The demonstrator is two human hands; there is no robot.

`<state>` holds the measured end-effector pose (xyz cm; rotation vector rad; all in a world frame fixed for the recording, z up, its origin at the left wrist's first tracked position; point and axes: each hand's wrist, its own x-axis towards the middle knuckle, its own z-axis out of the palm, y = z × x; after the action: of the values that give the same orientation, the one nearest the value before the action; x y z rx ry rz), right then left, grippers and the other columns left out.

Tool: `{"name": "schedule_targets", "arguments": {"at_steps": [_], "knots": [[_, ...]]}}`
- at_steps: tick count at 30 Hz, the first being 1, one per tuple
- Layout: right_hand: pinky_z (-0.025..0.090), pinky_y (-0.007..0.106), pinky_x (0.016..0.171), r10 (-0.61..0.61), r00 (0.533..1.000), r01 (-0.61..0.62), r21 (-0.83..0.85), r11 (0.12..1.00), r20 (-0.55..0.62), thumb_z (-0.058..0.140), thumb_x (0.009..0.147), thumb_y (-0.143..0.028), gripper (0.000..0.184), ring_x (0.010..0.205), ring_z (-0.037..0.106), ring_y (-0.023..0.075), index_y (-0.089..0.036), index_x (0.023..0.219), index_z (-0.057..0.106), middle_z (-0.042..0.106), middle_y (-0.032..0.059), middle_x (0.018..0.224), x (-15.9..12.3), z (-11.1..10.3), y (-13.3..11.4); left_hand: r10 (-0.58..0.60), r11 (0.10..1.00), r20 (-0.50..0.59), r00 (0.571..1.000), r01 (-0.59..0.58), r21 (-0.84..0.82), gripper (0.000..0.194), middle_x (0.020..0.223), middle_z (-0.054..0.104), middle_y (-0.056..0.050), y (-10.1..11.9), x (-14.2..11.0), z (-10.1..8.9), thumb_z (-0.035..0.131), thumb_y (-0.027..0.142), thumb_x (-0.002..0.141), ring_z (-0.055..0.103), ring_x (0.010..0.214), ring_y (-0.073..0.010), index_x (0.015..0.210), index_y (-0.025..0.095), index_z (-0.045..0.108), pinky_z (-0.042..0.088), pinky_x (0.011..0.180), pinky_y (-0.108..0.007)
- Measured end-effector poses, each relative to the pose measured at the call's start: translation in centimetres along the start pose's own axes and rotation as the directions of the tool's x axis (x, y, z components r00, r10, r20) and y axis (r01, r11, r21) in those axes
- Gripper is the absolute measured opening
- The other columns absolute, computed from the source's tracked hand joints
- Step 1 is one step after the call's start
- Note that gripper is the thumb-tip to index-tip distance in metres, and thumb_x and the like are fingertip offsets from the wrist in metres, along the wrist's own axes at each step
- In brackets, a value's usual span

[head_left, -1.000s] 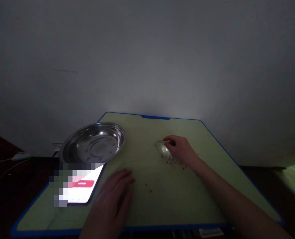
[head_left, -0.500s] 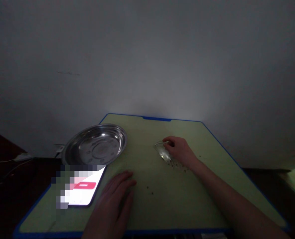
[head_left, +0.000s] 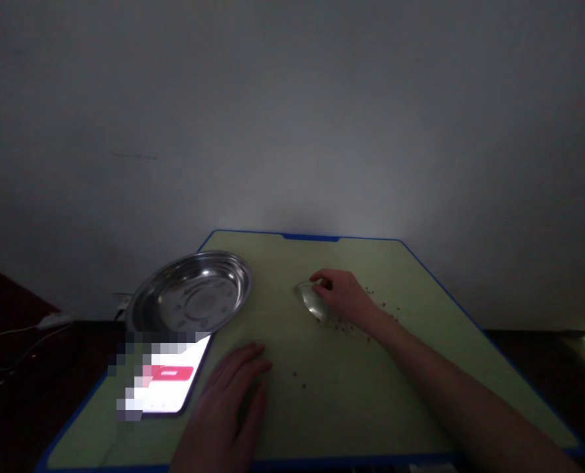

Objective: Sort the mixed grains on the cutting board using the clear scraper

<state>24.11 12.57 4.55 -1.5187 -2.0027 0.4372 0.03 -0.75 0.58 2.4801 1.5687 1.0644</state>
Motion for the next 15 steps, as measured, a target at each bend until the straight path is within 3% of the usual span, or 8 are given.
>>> {"name": "schedule_targets", "arguments": {"at_steps": [15], "knots": [[0.046,0.026,0.066,-0.053,0.998,0.051,0.067,0.996,0.028,0.064,0.083,-0.011,0.018,0.066,0.065,0.0152,-0.017,0.094,0.075,0.075,0.0049,0.077,0.82,0.41,0.48,-0.043,0.999,0.033,0.999,0.044,-0.017,0.023,0.125,0.070,-0.003,0.26,-0.19,-0.31,0.050,0.033,0.094,0.068,0.112,-0.0246,0.112,0.032,0.064,0.060,0.090,-0.047]]}}
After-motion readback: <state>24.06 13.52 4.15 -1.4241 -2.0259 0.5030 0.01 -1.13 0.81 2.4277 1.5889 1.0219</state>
